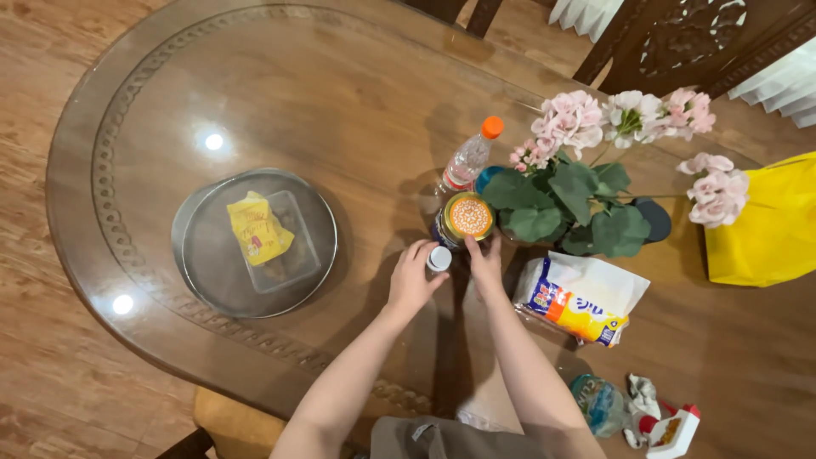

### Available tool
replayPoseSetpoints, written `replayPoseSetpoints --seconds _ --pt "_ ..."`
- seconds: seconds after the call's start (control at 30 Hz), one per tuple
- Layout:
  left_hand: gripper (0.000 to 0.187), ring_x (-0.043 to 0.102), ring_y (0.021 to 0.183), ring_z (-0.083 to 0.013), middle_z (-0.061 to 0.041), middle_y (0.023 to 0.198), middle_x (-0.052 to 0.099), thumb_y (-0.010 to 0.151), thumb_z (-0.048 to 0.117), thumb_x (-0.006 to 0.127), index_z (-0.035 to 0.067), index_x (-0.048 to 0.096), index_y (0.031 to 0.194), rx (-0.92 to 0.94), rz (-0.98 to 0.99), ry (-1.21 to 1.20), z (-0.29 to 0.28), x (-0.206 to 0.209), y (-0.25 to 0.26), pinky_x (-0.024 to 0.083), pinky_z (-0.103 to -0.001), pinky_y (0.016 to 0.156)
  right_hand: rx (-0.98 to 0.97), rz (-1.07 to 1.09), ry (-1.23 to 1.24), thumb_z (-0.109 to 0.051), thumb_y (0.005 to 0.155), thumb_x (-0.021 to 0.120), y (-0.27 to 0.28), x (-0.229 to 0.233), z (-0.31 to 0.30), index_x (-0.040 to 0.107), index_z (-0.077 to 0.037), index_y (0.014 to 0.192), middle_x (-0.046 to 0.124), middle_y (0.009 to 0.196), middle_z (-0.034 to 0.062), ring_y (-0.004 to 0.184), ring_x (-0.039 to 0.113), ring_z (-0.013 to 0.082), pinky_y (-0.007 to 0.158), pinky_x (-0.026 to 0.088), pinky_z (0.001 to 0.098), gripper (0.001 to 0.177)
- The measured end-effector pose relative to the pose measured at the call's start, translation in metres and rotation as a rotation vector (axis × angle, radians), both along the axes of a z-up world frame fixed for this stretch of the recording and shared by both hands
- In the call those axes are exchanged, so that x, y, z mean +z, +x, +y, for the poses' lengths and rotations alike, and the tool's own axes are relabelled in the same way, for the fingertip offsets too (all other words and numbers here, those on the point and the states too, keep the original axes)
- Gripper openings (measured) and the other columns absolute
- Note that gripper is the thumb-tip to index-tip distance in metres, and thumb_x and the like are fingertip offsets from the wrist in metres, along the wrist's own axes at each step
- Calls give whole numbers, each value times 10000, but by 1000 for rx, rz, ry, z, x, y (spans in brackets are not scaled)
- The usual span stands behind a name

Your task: The person sprays a cleaning solution onto a wooden dining table and wipes the surface with a cloth in circular motions. They move a metal tray and other items aside to reach more area, then continue wiping the entire tabletop until it appears clean and shiny.

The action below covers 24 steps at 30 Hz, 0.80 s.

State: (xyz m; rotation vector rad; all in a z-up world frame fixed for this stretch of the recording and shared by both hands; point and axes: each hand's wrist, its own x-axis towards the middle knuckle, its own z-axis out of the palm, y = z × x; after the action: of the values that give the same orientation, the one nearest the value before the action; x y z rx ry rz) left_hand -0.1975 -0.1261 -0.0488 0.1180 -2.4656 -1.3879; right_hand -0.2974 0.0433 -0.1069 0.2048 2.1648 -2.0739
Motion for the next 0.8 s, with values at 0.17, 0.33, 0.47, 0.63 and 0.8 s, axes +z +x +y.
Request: replayPoseSetpoints --seconds 0.17,0.33,0.47,0.63,0.8 --pt "481 634 1159 -331 -92 1231 675 747 131 849 105 652 1185 68 22 -2 -14 -9 -7 518 -421 973 -5 67 -15 -337 917 724 -10 12 -37 342 -58 1550 557 1450 120 1325 534 220 1100 422 353 790" --pt "446 654 1111 -353 -123 1202 685 766 131 839 95 655 1170 237 50 -22 -70 -7 -20 525 -434 943 86 102 -122 -327 910 747 -25 20 -104 391 -66 1540 583 1438 118 1324 543 227 1107 424 357 769" --pt "502 657 1066 -379 -135 1218 668 755 115 814 94 620 1218 287 -69 -125 -123 -3 -52 539 -457 883 42 7 -15 -357 841 778 -51 9 -160 379 -120 1533 522 1459 120 1330 509 236 1078 435 394 833" --pt "485 657 1031 -385 -141 1178 659 764 108 807 107 604 1205 272 -108 -259 -178 -4 -87 534 -486 851 93 80 29 -400 871 776 -81 5 -224 404 -109 1531 465 1512 164 1401 475 279 1150 393 404 812" --pt "466 649 1044 -393 -137 1168 664 787 101 802 111 609 1212 342 -106 -305 -218 -4 -107 524 -495 864 100 100 167 -508 944 650 -103 -5 -270 324 -143 1602 388 1569 197 1440 421 312 1171 354 410 820"
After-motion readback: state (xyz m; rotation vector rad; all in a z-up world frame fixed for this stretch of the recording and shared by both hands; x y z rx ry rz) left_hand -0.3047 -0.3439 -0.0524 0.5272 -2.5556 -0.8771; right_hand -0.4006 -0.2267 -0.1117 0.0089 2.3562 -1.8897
